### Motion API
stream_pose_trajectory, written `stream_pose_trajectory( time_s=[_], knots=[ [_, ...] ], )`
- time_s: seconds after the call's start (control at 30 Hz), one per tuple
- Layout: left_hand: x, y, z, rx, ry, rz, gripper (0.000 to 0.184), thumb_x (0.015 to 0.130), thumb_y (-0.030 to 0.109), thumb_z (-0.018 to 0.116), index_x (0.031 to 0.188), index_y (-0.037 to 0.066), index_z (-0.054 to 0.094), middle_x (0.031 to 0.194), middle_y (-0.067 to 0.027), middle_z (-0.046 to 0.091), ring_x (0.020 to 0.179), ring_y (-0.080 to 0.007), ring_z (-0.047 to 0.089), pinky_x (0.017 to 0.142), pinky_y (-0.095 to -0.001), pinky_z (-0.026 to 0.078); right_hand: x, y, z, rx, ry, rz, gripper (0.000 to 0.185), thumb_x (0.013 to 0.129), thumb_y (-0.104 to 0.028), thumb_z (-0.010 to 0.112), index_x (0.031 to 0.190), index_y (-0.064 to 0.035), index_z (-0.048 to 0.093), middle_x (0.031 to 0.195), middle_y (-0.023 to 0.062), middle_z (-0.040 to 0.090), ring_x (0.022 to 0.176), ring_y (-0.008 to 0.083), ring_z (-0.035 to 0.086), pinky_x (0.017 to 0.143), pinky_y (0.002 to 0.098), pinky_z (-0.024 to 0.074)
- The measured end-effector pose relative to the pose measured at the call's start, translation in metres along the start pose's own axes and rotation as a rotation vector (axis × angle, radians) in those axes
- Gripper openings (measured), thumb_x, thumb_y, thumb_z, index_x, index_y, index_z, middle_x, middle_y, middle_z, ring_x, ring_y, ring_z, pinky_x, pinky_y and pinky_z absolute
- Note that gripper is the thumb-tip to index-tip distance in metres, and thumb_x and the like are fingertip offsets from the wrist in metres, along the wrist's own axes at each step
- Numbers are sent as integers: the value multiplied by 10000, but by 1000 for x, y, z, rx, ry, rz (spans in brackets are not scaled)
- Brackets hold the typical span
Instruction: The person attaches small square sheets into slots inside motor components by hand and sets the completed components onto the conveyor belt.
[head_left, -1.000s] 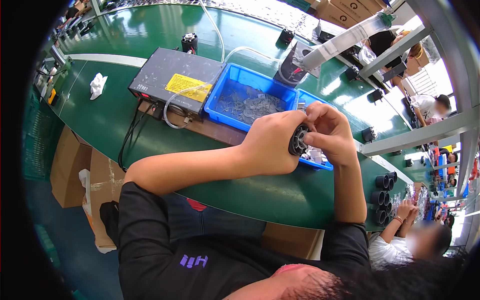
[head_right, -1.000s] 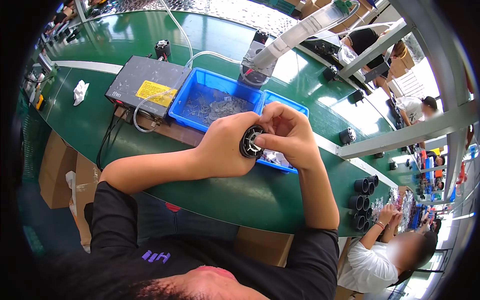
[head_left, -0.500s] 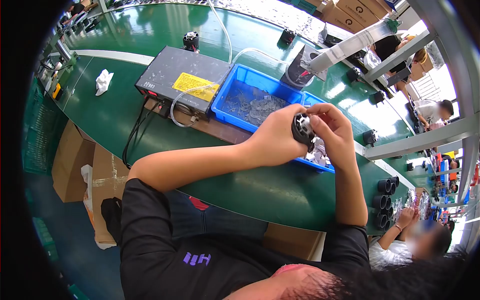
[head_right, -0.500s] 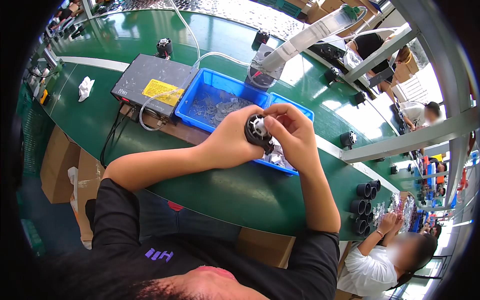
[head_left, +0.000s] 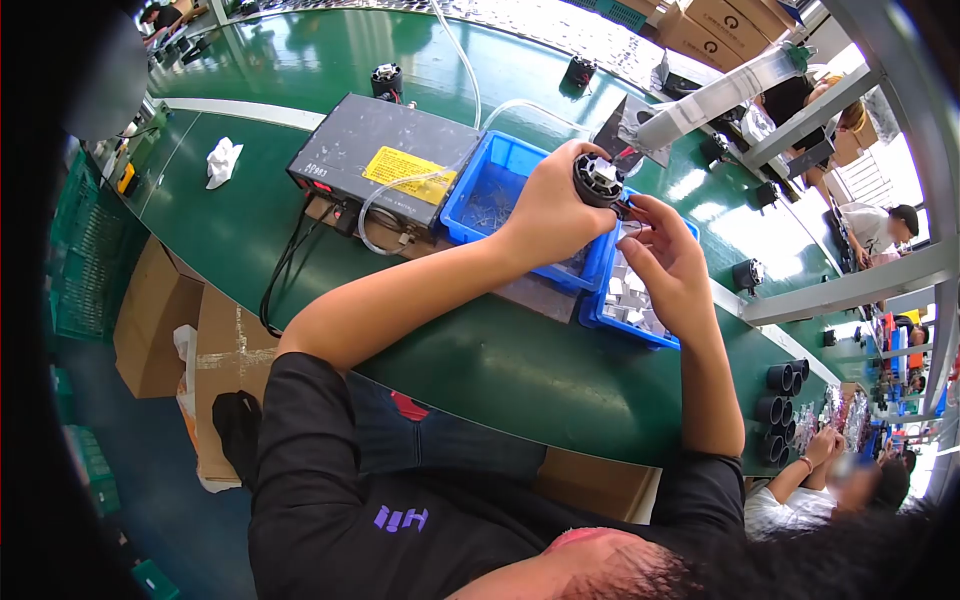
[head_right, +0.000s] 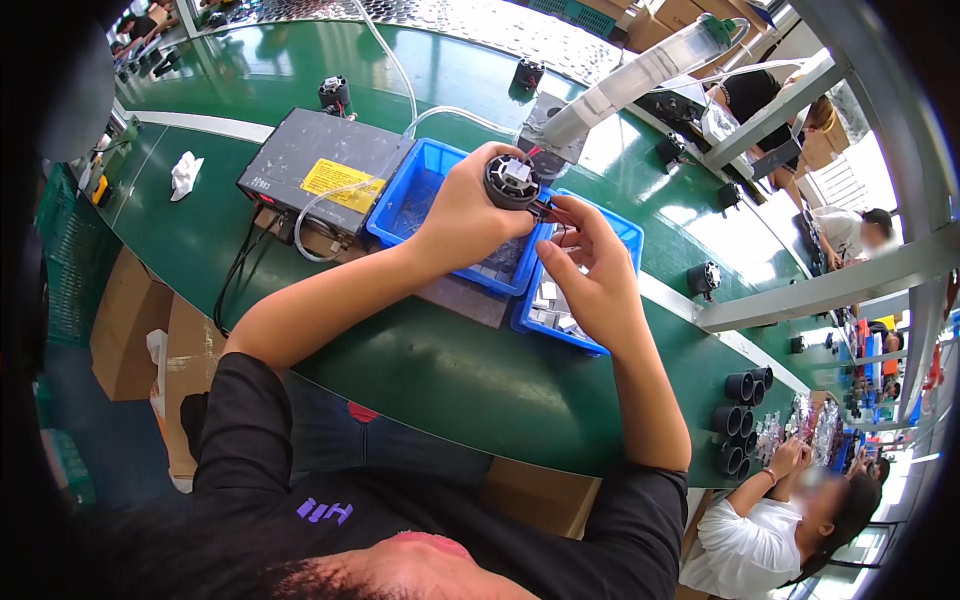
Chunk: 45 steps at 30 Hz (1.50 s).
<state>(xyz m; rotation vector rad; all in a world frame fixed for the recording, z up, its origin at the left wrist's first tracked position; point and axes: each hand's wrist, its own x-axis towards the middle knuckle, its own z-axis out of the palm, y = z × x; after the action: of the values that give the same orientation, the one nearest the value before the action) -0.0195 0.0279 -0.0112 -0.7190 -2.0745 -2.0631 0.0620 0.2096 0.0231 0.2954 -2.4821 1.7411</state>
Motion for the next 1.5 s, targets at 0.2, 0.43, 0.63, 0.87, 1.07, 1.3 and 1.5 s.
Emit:
stream_pose_trajectory(
  time_s=[0.2, 0.43, 0.63, 0.87, 1.07, 1.3, 1.5],
  knots=[
    [2, 3, 1, -33, -6, -7, 559, 731, -5, 771, 1263, -13, 598, 1034, -153, 728, 867, -210, 710, 783, -291, 595, 1, -2, -3, -46, 8, 30, 511, 987, -67, 713, 1466, 35, 567, 1314, 178, 678, 999, 172, 609, 859, 286, 524],
    [5, 10, 3, -27, 13, 38, 549, 733, -16, 760, 1256, 3, 595, 1040, -147, 727, 883, -218, 709, 798, -301, 594, -2, -7, -4, 9, 23, -1, 517, 982, -59, 712, 1468, 35, 565, 1317, 172, 666, 1021, 179, 609, 880, 290, 520],
    [-2, 15, 5, -9, 40, 93, 550, 744, -21, 754, 1266, 10, 583, 1062, -139, 719, 911, -228, 705, 835, -317, 587, 3, -3, -3, 136, 66, -50, 443, 994, -45, 683, 1418, 45, 593, 1199, 162, 690, 962, 173, 625, 843, 279, 523],
    [-34, 21, 25, -50, -79, 40, 653, 759, -11, 783, 1360, 12, 529, 1238, -180, 647, 1076, -265, 663, 896, -345, 567, 6, 18, -26, 421, 31, 165, 257, 1015, -35, 636, 1256, 47, 678, 958, 122, 716, 775, 149, 644, 720, 249, 527],
    [-67, 26, 37, -60, -34, 55, 760, 799, 29, 785, 1477, 26, 440, 1439, -212, 489, 1272, -316, 553, 951, -398, 546, 30, 54, -86, 592, 221, 111, 159, 1019, -55, 638, 1121, 16, 737, 844, 105, 709, 654, 120, 638, 608, 216, 496],
    [-78, 32, 38, 177, -164, 441, 752, 816, 60, 754, 1496, 43, 434, 1516, -219, 432, 1295, -351, 534, 993, -452, 526, 48, 118, -117, 243, 608, 238, 159, 1019, -66, 649, 1118, 21, 737, 871, 103, 721, 675, 107, 638, 596, 219, 483],
    [-83, 24, 40, 244, -245, 583, 690, 793, 81, 763, 1435, 54, 510, 1467, -204, 502, 1199, -364, 591, 999, -454, 518, 48, 157, -127, 150, 580, 396, 206, 1015, -70, 660, 1172, 29, 751, 959, 108, 759, 739, 109, 664, 672, 219, 527]
  ],
)
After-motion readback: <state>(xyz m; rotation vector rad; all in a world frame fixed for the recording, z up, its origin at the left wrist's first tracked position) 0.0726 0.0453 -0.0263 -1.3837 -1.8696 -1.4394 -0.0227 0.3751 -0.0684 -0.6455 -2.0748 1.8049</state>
